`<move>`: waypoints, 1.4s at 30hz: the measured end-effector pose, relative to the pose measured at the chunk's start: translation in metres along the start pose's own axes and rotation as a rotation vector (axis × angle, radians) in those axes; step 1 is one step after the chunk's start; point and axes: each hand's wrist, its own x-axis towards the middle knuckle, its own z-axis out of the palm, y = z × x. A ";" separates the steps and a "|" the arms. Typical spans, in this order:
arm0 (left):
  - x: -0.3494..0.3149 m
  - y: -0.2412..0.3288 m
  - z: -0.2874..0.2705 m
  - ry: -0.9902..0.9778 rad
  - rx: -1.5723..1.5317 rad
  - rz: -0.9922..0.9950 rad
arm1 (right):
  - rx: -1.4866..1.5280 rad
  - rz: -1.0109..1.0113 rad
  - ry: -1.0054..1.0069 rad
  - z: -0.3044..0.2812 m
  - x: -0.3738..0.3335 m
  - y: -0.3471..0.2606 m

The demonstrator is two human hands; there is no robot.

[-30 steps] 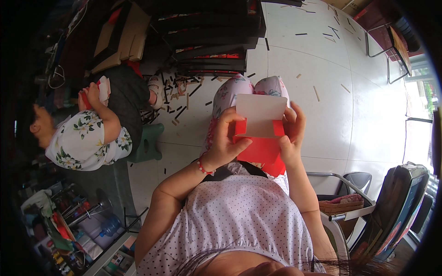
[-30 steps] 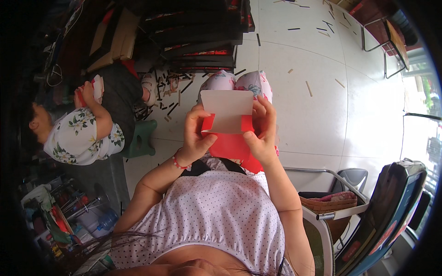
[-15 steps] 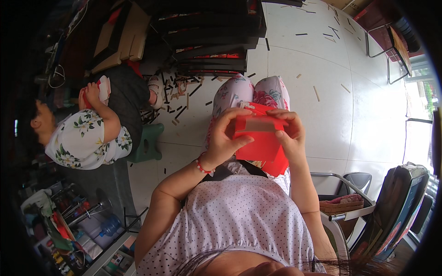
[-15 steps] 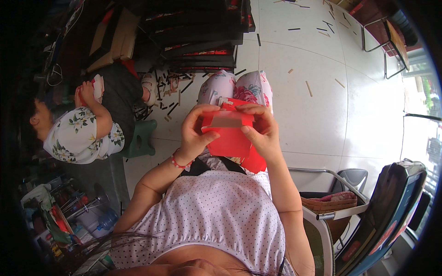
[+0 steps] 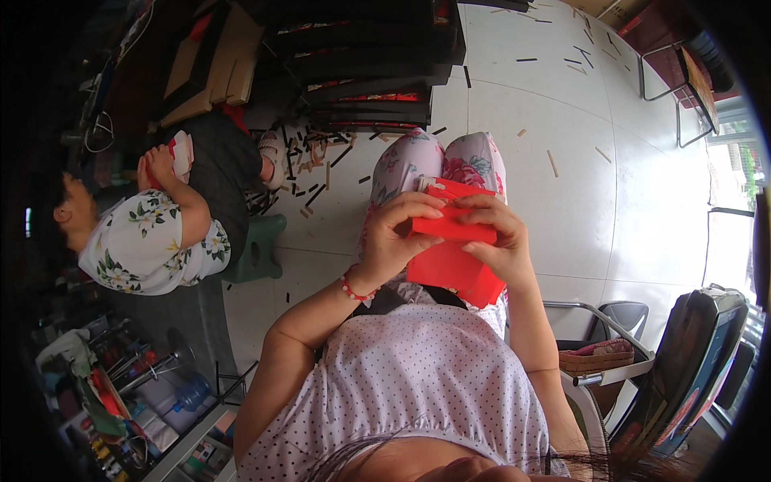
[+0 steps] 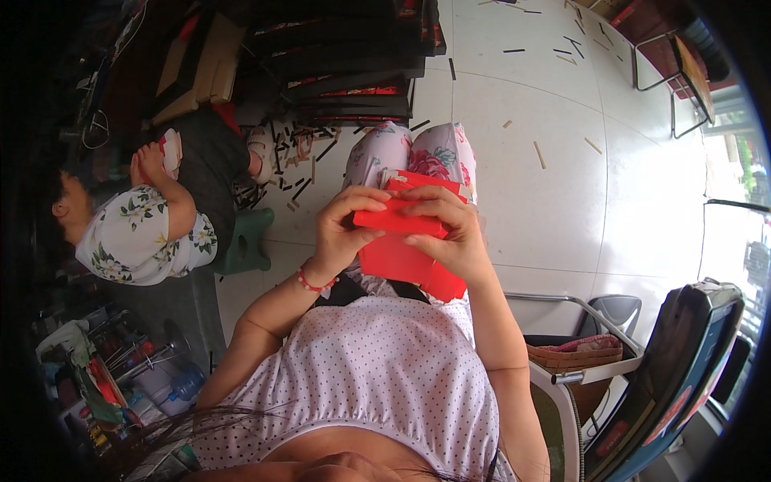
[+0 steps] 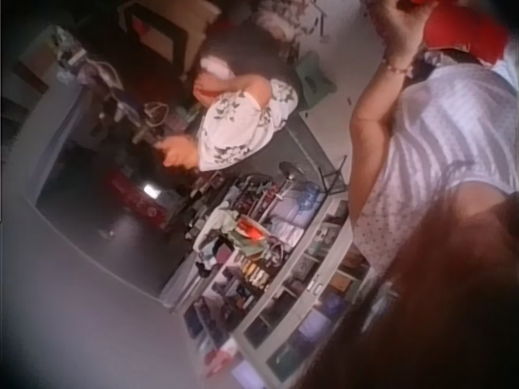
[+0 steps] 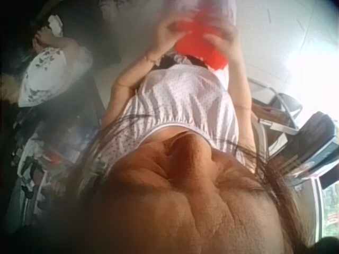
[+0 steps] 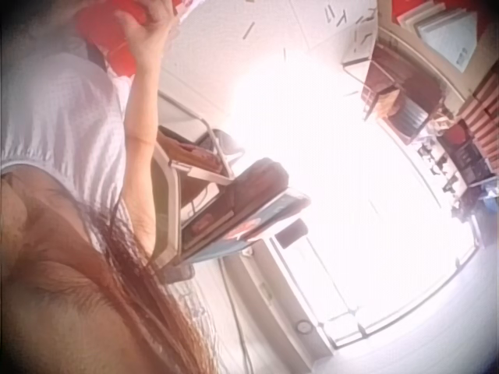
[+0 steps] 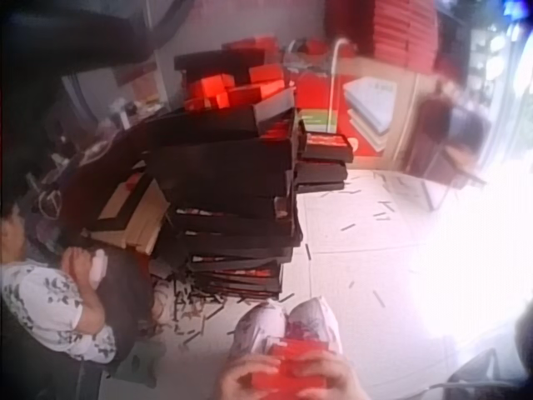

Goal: The person assembles cardboard boxes by hand, folding the tabs and sides of several red and white boxes into shape before placing them into a pile on a desk.

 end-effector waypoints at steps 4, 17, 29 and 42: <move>-0.003 0.001 0.005 0.006 -0.126 -0.085 | 0.082 0.050 0.057 0.004 0.001 -0.003; -0.004 0.006 0.009 0.012 -0.161 -0.122 | 0.235 0.121 0.078 0.013 -0.002 -0.005; -0.007 0.003 0.011 0.066 -0.100 -0.130 | 0.137 0.184 0.150 0.021 -0.004 -0.004; -0.004 0.010 0.014 0.112 -0.074 -0.168 | 0.071 0.100 0.182 0.022 -0.008 0.002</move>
